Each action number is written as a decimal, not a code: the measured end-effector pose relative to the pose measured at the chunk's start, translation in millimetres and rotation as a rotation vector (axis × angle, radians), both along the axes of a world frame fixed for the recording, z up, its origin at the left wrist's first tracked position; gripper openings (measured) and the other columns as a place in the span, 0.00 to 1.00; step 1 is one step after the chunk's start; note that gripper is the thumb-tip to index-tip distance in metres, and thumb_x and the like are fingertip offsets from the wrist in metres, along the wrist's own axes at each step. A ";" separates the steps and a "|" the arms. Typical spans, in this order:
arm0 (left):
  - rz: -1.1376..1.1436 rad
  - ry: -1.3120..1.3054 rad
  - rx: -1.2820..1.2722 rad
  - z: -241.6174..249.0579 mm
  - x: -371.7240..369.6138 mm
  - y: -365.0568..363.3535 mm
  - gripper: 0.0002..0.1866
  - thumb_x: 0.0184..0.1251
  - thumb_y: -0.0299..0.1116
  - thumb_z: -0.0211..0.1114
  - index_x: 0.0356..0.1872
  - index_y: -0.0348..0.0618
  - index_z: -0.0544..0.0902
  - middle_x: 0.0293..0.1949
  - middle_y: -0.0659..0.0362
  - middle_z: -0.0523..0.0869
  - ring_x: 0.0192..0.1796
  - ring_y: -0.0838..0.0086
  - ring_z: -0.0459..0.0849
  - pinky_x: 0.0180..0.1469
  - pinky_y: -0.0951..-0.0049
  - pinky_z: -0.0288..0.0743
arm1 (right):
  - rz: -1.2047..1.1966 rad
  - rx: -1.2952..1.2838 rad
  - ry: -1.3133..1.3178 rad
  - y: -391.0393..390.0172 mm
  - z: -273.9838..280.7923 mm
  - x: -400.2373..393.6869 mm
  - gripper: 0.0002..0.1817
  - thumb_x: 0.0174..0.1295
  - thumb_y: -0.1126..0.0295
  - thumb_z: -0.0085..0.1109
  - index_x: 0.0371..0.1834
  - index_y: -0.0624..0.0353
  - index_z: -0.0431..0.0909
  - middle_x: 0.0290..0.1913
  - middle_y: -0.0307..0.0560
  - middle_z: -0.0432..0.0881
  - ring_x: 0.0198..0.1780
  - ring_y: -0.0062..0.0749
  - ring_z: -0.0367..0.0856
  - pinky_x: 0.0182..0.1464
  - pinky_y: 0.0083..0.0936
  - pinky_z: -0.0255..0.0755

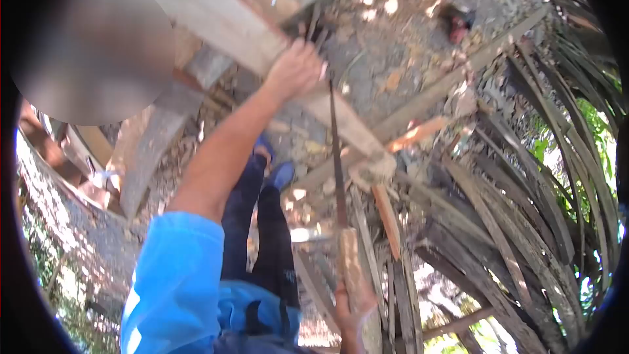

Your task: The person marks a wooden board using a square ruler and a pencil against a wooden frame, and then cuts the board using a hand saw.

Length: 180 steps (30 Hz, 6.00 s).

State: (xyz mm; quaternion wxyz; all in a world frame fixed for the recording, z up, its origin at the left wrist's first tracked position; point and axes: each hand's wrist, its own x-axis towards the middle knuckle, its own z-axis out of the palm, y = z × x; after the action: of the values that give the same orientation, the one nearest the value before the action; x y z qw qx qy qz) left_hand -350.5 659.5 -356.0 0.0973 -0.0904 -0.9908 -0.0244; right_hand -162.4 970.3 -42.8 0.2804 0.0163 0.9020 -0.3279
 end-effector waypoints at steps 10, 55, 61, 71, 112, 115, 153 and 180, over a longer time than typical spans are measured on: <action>-0.054 0.073 -0.001 -6.4 9.3 4.5 0.16 0.65 0.41 0.57 0.20 0.50 0.85 0.25 0.64 0.86 0.37 0.69 0.79 0.49 0.65 0.66 | 0.054 -0.112 0.183 -86.0 -183.0 -111.2 0.13 0.64 0.68 0.63 0.45 0.67 0.84 0.35 0.56 0.86 0.36 0.34 0.82 0.43 0.36 0.75; -0.014 -0.044 -0.015 -30.5 39.7 40.6 0.19 0.70 0.43 0.59 0.20 0.47 0.82 0.23 0.60 0.81 0.36 0.69 0.77 0.47 0.68 0.66 | -0.107 -0.174 -0.141 -98.0 -187.3 -129.4 0.30 0.65 0.71 0.65 0.69 0.70 0.70 0.48 0.58 0.84 0.48 0.40 0.83 0.53 0.33 0.74; 0.007 -0.047 -0.023 -26.6 36.4 39.5 0.19 0.70 0.43 0.60 0.20 0.47 0.82 0.23 0.60 0.80 0.36 0.70 0.77 0.47 0.68 0.66 | 0.066 -0.007 -0.097 14.6 2.3 13.7 0.31 0.64 0.72 0.62 0.69 0.75 0.70 0.48 0.58 0.87 0.37 0.34 0.87 0.42 0.27 0.79; -0.053 0.047 0.013 -36.2 38.5 37.4 0.17 0.69 0.41 0.60 0.20 0.47 0.83 0.23 0.61 0.81 0.36 0.70 0.77 0.46 0.67 0.66 | 0.091 -0.193 0.147 -45.5 -206.4 -85.9 0.14 0.60 0.74 0.62 0.48 0.67 0.79 0.29 0.53 0.79 0.28 0.38 0.76 0.33 0.36 0.72; -0.032 0.011 -0.077 -37.8 37.8 37.1 0.18 0.69 0.41 0.60 0.18 0.48 0.82 0.23 0.61 0.82 0.36 0.70 0.78 0.44 0.67 0.66 | -0.064 -0.350 0.090 -67.3 -284.9 -115.0 0.12 0.59 0.73 0.62 0.45 0.67 0.83 0.29 0.53 0.81 0.30 0.35 0.77 0.37 0.37 0.72; -0.087 0.050 0.023 -37.1 38.5 36.9 0.17 0.68 0.41 0.60 0.20 0.47 0.83 0.24 0.61 0.82 0.36 0.69 0.78 0.44 0.66 0.66 | 0.050 -0.259 0.109 -48.5 -219.7 -89.4 0.15 0.59 0.75 0.60 0.49 0.67 0.82 0.35 0.55 0.85 0.34 0.34 0.79 0.42 0.35 0.74; -0.028 0.097 -0.109 -45.5 36.5 37.6 0.12 0.57 0.42 0.60 0.18 0.53 0.86 0.24 0.62 0.86 0.37 0.70 0.81 0.48 0.62 0.65 | 0.097 0.388 0.049 63.1 -188.1 57.7 0.19 0.60 0.69 0.67 0.55 0.62 0.84 0.40 0.52 0.89 0.35 0.34 0.87 0.38 0.32 0.78; -0.024 0.045 -0.071 -39.8 37.5 39.5 0.16 0.59 0.45 0.60 0.17 0.51 0.85 0.22 0.61 0.84 0.36 0.69 0.81 0.48 0.62 0.65 | 0.021 0.099 0.037 112.8 -153.6 125.6 0.30 0.60 0.65 0.68 0.64 0.70 0.78 0.44 0.54 0.89 0.37 0.35 0.88 0.39 0.30 0.78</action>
State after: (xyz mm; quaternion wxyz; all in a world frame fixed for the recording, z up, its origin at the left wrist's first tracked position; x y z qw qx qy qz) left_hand -313.0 699.0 -395.8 0.1158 -0.1061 -0.9875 0.0119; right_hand -36.8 1083.0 -196.4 0.2662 0.0146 0.9221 -0.2803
